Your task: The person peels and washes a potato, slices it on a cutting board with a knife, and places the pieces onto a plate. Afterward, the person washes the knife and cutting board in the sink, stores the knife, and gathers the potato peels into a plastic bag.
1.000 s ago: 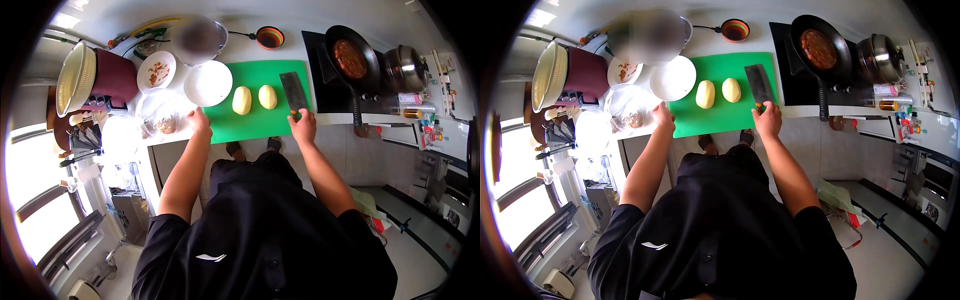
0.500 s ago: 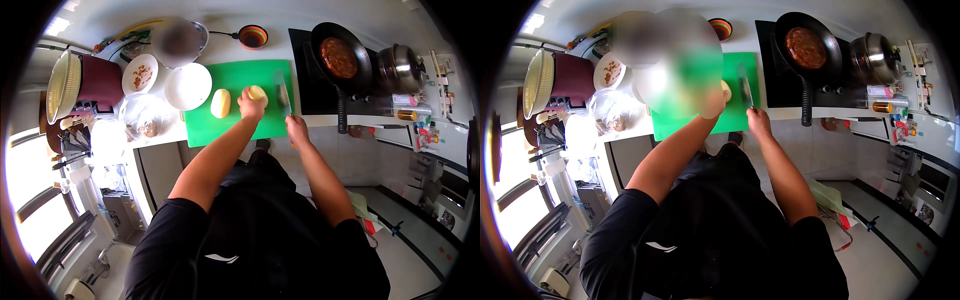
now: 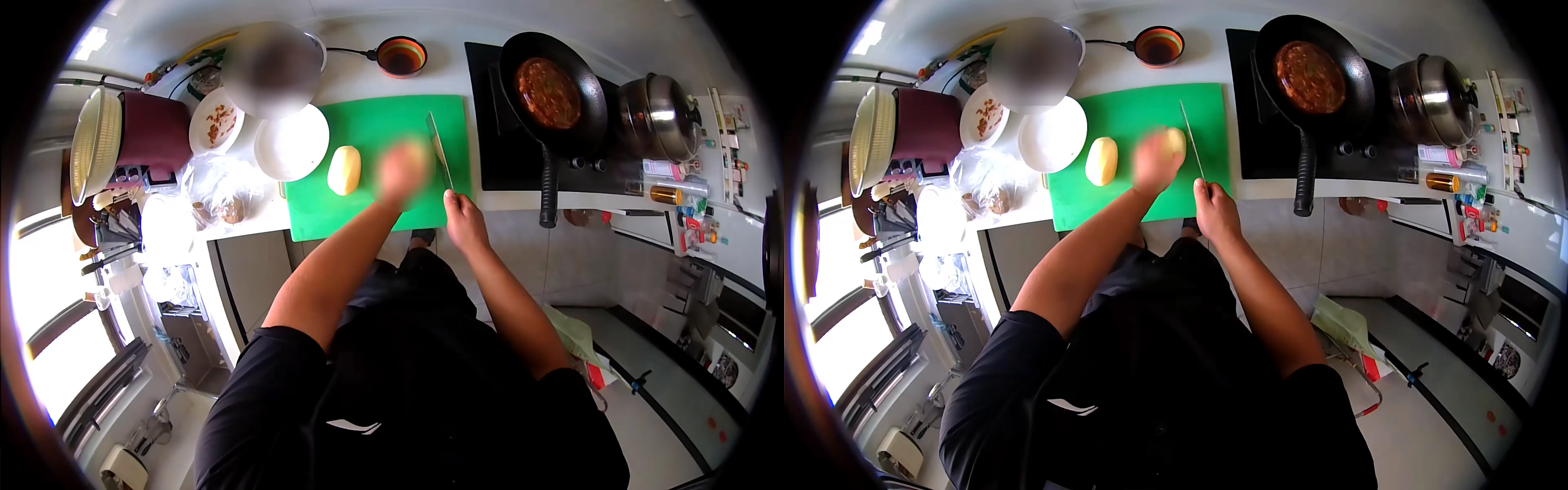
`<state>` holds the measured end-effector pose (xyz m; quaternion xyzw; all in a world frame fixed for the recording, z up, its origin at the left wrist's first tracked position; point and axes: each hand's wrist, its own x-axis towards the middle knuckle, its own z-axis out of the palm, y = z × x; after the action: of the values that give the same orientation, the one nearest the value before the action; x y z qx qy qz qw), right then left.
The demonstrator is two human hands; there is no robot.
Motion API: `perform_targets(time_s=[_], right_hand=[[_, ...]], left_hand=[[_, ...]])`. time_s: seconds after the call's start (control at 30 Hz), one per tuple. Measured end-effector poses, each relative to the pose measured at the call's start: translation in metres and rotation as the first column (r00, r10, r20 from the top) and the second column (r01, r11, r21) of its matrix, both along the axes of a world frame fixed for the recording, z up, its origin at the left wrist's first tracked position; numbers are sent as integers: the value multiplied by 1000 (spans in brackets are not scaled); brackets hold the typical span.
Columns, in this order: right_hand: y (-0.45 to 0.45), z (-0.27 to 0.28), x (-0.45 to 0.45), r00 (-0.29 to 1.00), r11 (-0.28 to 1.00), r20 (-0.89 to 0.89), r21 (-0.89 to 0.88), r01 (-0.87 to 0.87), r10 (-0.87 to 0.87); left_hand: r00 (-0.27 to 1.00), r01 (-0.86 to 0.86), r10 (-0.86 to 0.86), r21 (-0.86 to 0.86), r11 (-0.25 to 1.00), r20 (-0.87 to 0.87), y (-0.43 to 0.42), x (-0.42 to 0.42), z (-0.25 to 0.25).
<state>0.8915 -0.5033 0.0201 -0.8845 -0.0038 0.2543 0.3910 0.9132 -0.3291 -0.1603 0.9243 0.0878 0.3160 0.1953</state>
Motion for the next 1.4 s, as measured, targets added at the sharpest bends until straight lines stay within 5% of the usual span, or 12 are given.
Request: perform_targets(time_s=[0.03, 0.13, 0.23, 0.33, 0.4, 0.63, 0.73, 0.83, 1.03, 1.23, 1.33, 1.4], right_hand=[[0, 1, 1, 1000, 1000, 9, 1, -1, 1], [2, 6, 6, 997, 992, 10, -107, -73, 74], [5, 12, -4, 999, 1000, 40, -8, -30, 30], [8, 10, -11, 1000, 999, -10, 49, -6, 6], [11, 6, -17, 1000, 998, 11, 64, 0, -1], [13, -3, -28, 1000, 995, -6, 100, 21, -20], [9, -10, -30, 993, 994, -112, 99, 45, -34], [8, 3, -30, 989, 996, -142, 75, 47, -36], [10, 5, -31, 987, 997, -161, 74, 36, -23], [26, -36, -6, 975, 994, -214, 70, 79, -63], [30, -61, -4, 1000, 1000, 10, 12, -19, 19], [31, -62, -5, 1000, 999, 31, 51, -4, 3]], left_hand=[[997, 2, -8, 79, 997, 83, 0, 1, 1], [991, 44, -48, -34, 998, -126, -4, -2, 0], [999, -8, 5, -44, 999, -51, -8, -2, -8], [990, -76, 56, 158, 984, 128, -9, -3, 16], [1000, 6, -7, -31, 1000, -26, -10, -2, 20], [921, -115, 9, -250, 961, -390, -18, -1, 3], [847, -446, 161, -512, 734, -507, -24, -5, 59], [825, -469, 49, -634, 614, -563, -19, -3, 71], [832, -482, 52, -674, 561, -552, -20, -5, 94], [780, -454, -123, -689, 564, -614, -14, -4, 139], [827, -364, -145, -715, 597, -543, -12, -7, 108], [844, -450, 30, -676, 583, -536, -7, -10, 61]])
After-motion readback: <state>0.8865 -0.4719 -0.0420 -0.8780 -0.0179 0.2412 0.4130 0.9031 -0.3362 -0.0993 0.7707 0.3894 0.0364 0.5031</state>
